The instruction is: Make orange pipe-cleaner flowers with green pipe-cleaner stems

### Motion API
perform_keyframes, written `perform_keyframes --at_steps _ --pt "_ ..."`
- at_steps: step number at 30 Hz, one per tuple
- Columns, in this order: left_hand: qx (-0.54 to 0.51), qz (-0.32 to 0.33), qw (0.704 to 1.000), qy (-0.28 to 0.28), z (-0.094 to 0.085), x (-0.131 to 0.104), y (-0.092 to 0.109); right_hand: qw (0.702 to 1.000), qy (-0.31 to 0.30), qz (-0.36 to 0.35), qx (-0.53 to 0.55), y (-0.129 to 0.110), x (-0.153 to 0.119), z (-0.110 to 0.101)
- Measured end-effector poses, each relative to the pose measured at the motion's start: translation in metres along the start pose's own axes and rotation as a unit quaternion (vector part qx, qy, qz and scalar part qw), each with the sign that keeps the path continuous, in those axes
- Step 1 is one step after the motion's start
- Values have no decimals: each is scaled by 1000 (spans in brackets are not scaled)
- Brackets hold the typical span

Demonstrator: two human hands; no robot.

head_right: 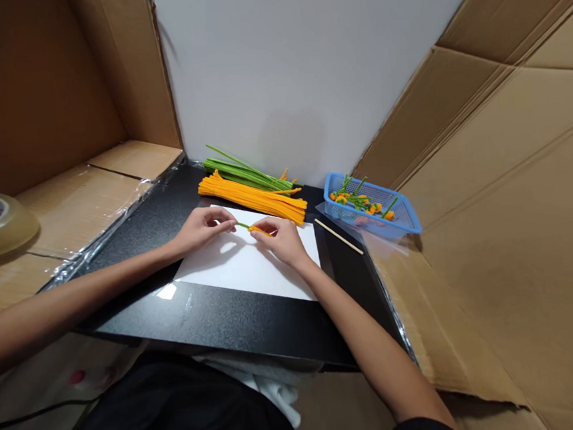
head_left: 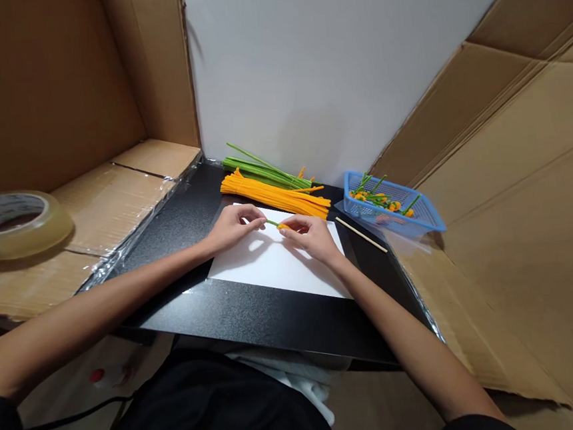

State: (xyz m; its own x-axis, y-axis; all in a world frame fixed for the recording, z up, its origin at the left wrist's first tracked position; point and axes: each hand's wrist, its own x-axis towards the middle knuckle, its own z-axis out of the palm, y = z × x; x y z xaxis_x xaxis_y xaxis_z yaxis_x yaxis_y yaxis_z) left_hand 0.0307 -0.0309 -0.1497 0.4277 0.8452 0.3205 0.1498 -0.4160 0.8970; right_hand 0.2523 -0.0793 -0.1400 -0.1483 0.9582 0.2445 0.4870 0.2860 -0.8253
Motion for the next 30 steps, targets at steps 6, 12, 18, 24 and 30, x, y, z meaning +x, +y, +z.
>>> perform_keyframes --at_steps 6,12,18,24,30 --pt "-177 -71 974 125 -5 8 -6 998 -32 51 5 11 3 -8" --pt "-255 -109 950 144 -4 8 -8 991 -32 91 92 7 3 -5" --pt "-207 -76 975 -7 6 2 -7 979 -71 91 168 -1 1 2" --pt "-255 -97 962 -19 5 2 -7 968 -128 101 191 -7 -3 7" --pt "-322 -117 939 3 8 1 -3 961 -144 118 204 -9 -5 7"
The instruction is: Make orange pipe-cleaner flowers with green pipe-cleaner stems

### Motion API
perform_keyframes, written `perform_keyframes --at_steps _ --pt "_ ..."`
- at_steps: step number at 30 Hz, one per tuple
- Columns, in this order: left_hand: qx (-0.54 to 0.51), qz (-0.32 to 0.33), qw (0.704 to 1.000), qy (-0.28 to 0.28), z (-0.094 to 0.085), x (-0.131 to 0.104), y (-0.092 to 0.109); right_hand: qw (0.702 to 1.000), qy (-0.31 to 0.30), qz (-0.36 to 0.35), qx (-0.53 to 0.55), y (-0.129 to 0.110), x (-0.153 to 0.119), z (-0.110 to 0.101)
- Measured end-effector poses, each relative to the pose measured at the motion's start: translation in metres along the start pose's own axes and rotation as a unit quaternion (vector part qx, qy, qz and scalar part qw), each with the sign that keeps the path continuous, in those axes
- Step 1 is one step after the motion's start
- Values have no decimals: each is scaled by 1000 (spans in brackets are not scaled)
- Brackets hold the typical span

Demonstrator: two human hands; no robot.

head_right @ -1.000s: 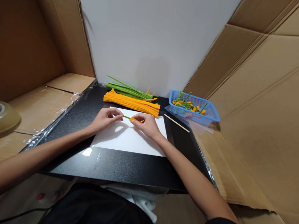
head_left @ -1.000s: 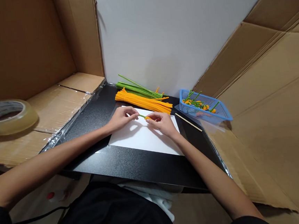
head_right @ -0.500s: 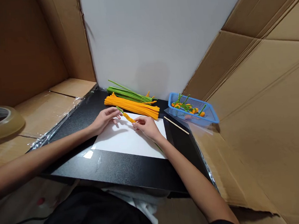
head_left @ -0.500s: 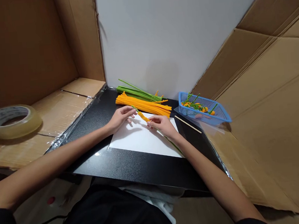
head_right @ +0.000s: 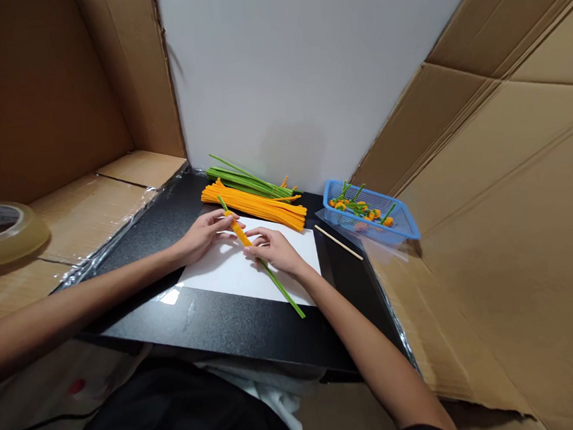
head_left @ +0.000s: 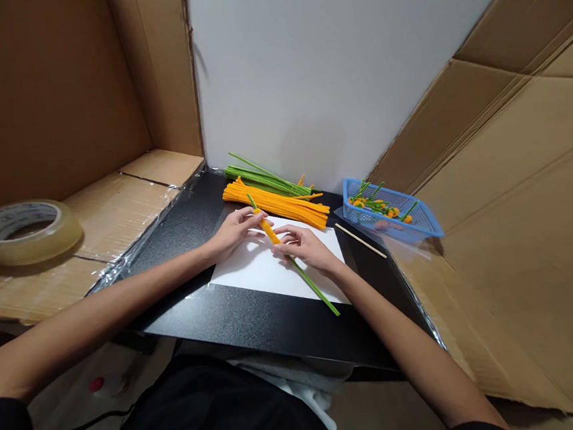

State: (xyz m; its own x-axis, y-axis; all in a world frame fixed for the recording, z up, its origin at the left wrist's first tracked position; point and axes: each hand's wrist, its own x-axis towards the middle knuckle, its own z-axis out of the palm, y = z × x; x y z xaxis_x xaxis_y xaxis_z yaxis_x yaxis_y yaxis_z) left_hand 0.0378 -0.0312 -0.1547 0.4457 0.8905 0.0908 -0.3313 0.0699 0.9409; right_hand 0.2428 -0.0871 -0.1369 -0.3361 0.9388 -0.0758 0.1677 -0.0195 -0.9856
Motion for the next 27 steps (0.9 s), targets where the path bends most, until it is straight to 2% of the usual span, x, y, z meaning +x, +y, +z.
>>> perform_keyframes --at_steps 5,9,13,16,20,24,27 --pt "-53 9 986 161 -8 7 10 999 -11 30 -21 -3 0 -15" --pt "-51 0 973 225 -15 11 18 998 28 35 -48 -4 0 -31" --pt "-38 3 974 224 -15 10 16 994 101 37 13 -5 1 -40" --pt "-21 1 982 187 -11 8 11 979 160 39 124 -4 2 -42" --pt "-18 -3 992 125 -5 4 8 958 191 58 207 -1 4 -43" --pt "-29 -10 990 141 -4 5 8 936 198 79 279 2 5 -49" --pt "-38 -15 987 153 -5 6 9 931 217 44 290 3 5 -49"
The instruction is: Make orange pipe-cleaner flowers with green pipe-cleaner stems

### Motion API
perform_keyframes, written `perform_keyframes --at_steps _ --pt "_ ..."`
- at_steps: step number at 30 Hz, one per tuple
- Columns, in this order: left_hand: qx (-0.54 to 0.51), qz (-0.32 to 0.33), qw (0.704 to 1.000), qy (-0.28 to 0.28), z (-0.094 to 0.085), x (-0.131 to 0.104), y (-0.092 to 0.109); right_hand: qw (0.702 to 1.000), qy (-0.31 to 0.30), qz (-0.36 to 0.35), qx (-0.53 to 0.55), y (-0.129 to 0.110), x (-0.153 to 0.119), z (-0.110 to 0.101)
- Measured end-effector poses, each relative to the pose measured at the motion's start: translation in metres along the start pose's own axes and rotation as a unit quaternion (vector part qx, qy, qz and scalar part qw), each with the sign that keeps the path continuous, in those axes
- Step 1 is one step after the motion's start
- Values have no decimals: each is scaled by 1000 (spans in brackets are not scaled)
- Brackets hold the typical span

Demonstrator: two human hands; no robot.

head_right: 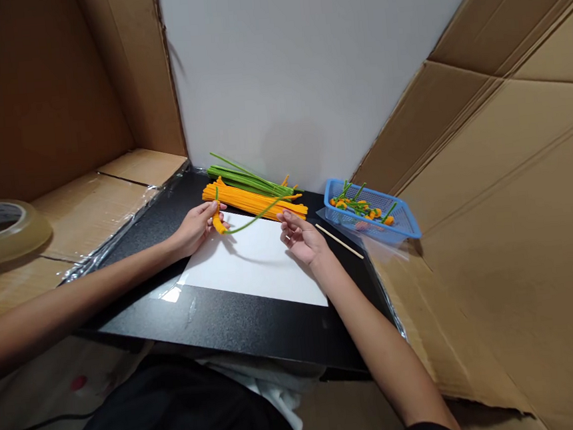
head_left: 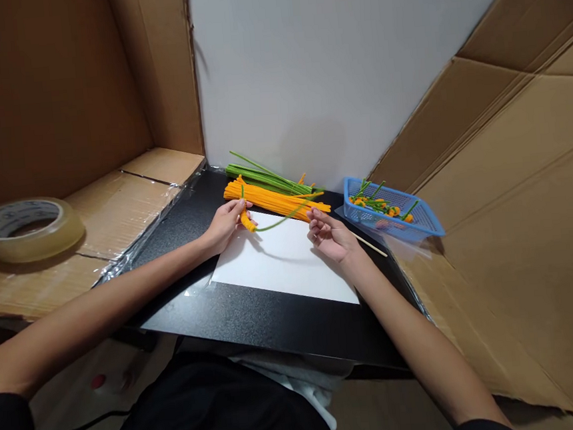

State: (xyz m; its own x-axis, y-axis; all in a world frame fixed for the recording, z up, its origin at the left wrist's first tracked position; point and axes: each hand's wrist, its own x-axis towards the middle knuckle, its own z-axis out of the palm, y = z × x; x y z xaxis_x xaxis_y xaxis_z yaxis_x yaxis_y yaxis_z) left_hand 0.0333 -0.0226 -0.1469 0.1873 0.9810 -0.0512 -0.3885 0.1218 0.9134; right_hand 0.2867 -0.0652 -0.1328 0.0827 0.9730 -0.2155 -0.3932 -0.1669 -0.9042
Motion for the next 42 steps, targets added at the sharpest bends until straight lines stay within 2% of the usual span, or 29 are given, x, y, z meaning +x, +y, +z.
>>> perform_keyframes --at_steps 4,7,9,11,13,15,16,17,18,20,22,23,24,27,29,31,32,34,37,42 --pt "-6 -15 1000 -6 3 -2 1 995 -39 -43 -79 7 -5 7" --pt "-17 -30 999 1 8 -6 1 961 -133 -90 -225 13 -15 17" --pt "-31 -41 998 27 9 -6 2 906 -222 -159 -323 15 -26 26" --pt "-50 -50 995 66 9 -5 2 833 -316 -225 -394 16 -37 36" --pt "-67 -54 991 100 7 -2 3 771 -398 -250 -430 18 -47 44" --pt "-74 -51 989 117 4 0 3 741 -431 -268 -441 20 -55 50" --pt "-73 -48 989 120 3 2 3 741 -427 -276 -439 22 -58 51" --pt "-70 -45 989 121 2 2 3 753 -409 -280 -431 23 -59 52" --pt "-64 -42 990 117 2 3 2 777 -381 -279 -416 25 -60 53" --pt "-45 -32 995 88 1 2 1 845 -295 -263 -359 28 -57 52" --pt "-16 -18 999 28 3 -1 -2 906 -193 -243 -288 30 -49 49" --pt "1 -10 1000 -11 3 -3 -4 924 -141 -241 -261 32 -43 47" --pt "21 -4 998 -52 4 -5 -6 933 -96 -239 -252 33 -37 44" --pt "95 -7 982 -166 8 -13 -10 935 16 -256 -246 36 -22 36" --pt "140 -14 965 -222 9 -18 -11 936 41 -243 -253 37 -17 33" --pt "159 -12 955 -249 10 -21 -11 925 44 -243 -288 38 -17 31" --pt "160 -8 955 -251 10 -21 -11 910 48 -259 -320 37 -19 31" --pt "154 -6 958 -240 10 -21 -10 856 67 -312 -407 36 -22 31" --pt "154 -4 960 -232 9 -20 -11 744 79 -385 -540 31 -26 30" --pt "185 22 947 -261 7 -18 -12 553 31 -477 -683 22 -25 24"
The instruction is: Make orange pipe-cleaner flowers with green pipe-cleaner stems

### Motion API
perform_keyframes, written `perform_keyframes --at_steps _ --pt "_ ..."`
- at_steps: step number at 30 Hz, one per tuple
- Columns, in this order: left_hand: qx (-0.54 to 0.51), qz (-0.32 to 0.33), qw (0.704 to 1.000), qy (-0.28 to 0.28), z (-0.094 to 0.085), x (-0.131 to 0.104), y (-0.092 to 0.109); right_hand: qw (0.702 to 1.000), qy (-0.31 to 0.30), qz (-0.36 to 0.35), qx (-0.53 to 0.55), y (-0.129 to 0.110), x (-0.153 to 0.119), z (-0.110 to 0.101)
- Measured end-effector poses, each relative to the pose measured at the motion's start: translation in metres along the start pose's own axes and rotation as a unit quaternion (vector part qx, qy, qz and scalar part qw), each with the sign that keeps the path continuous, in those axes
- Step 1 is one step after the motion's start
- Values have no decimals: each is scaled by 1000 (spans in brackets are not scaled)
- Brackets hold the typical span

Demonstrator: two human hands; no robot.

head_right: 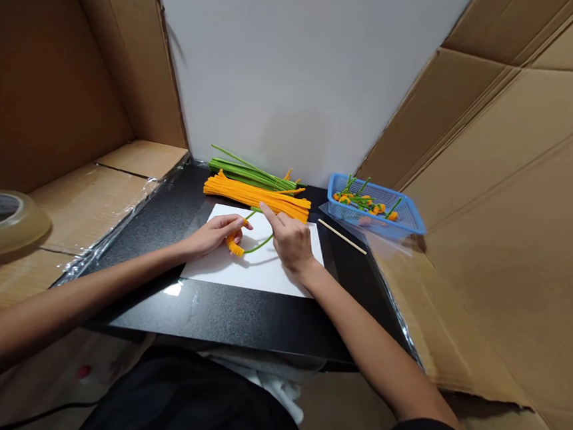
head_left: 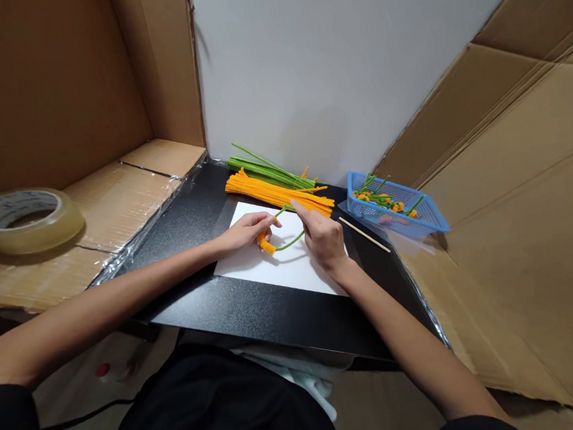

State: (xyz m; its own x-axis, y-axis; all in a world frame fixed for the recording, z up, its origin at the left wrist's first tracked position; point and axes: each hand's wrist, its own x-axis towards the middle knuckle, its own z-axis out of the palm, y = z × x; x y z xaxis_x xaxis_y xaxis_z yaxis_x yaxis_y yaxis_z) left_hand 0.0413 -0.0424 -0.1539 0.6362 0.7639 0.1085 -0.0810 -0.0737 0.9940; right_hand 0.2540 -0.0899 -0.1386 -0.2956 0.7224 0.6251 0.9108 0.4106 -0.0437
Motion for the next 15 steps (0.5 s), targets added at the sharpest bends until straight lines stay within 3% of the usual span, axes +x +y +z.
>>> perform_keyframes --at_steps 10,15 --pt "-4 -2 1000 -25 -1 -1 1 975 89 -163 -119 8 2 0" --pt "-2 -14 999 -31 -2 -1 2 970 110 -186 -110 13 2 -1"
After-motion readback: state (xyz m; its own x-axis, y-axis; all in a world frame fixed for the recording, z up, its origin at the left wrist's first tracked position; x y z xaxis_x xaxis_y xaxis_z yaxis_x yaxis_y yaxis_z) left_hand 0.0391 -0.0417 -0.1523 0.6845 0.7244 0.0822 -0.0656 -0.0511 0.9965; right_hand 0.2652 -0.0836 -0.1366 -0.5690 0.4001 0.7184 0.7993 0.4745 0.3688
